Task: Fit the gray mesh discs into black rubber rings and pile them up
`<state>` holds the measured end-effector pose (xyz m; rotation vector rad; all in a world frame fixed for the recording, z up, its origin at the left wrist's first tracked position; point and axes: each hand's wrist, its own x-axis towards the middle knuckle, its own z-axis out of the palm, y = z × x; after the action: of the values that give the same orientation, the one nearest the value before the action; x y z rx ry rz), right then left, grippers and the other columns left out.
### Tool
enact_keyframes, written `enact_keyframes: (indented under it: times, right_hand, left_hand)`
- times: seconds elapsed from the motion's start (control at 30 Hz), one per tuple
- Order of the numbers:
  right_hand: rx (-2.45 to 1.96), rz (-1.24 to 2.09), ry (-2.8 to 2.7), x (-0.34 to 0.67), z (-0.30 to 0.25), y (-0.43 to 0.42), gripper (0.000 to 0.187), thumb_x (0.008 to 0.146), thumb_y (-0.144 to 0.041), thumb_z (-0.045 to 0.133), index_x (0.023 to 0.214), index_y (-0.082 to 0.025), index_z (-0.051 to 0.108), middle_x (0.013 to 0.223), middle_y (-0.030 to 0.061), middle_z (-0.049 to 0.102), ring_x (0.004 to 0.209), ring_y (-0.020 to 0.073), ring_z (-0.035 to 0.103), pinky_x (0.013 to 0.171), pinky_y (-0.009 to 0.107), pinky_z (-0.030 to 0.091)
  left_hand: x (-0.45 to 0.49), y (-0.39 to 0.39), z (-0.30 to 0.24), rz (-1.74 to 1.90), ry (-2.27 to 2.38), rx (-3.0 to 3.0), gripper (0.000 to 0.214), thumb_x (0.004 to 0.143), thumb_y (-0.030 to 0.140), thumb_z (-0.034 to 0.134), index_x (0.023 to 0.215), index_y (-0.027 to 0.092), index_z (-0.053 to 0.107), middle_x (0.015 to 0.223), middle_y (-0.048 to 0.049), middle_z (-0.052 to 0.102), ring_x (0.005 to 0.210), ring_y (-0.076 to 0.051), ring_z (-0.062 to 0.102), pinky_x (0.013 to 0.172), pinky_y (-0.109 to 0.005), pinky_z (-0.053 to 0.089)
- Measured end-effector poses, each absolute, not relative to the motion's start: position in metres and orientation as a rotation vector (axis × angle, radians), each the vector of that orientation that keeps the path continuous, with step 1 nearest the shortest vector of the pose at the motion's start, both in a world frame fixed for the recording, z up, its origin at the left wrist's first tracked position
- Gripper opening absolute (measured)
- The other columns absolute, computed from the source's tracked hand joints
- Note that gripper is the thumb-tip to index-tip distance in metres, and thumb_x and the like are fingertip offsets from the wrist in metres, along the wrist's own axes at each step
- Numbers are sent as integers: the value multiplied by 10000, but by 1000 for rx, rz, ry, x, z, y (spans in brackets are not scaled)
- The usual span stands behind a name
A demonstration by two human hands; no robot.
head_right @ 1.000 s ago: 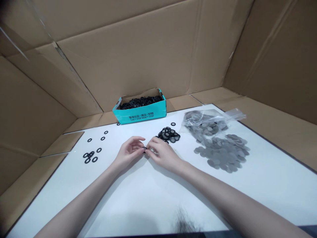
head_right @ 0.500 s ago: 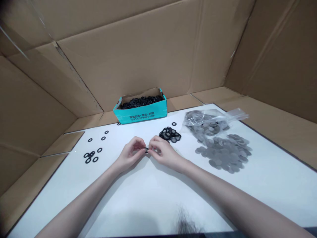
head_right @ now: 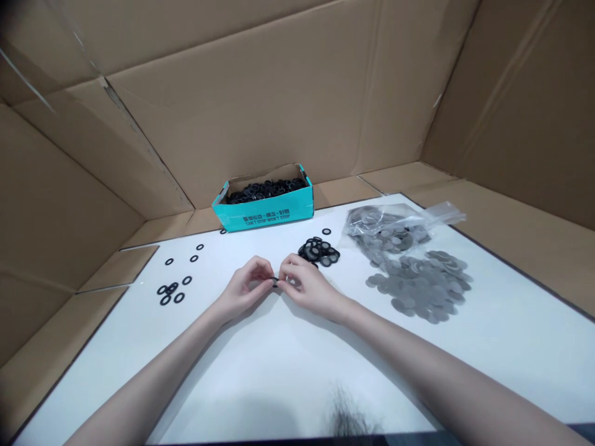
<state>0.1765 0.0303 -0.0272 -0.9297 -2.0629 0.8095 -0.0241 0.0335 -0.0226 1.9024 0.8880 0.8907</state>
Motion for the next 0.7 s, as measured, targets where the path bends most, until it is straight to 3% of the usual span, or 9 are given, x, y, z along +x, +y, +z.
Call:
enact_keyframes:
  times: [0.27, 0.53, 0.7]
  right_hand:
    - [-941, 861, -2055, 176, -28, 32, 113, 889, -162, 535, 782, -192, 552, 913, 48, 533, 833, 175, 539, 725, 299, 441]
    - [-922, 881, -2044, 177, -30, 32, 129, 892, -165, 528, 766, -192, 525, 925, 50, 521, 837, 177, 525, 739, 309, 441]
    - [-923, 864, -2041, 177, -32, 32, 119, 886, -150, 543, 774, -191, 533, 941, 49, 523, 853, 173, 533, 744, 302, 441]
  left_hand:
    - [-24, 33, -22, 897, 878, 1853, 193, 911, 350, 602, 929, 176, 520, 886, -24, 559, 821, -134, 556, 754, -238, 456]
    - [-23, 33, -20, 868, 926, 2056, 38, 916, 191, 541, 947, 175, 527, 869, -11, 594, 790, -122, 574, 748, -233, 452]
    - [-23, 32, -16, 811, 942, 2169, 51, 904, 153, 520, 941, 182, 542, 865, -2, 615, 787, -119, 580, 753, -229, 449]
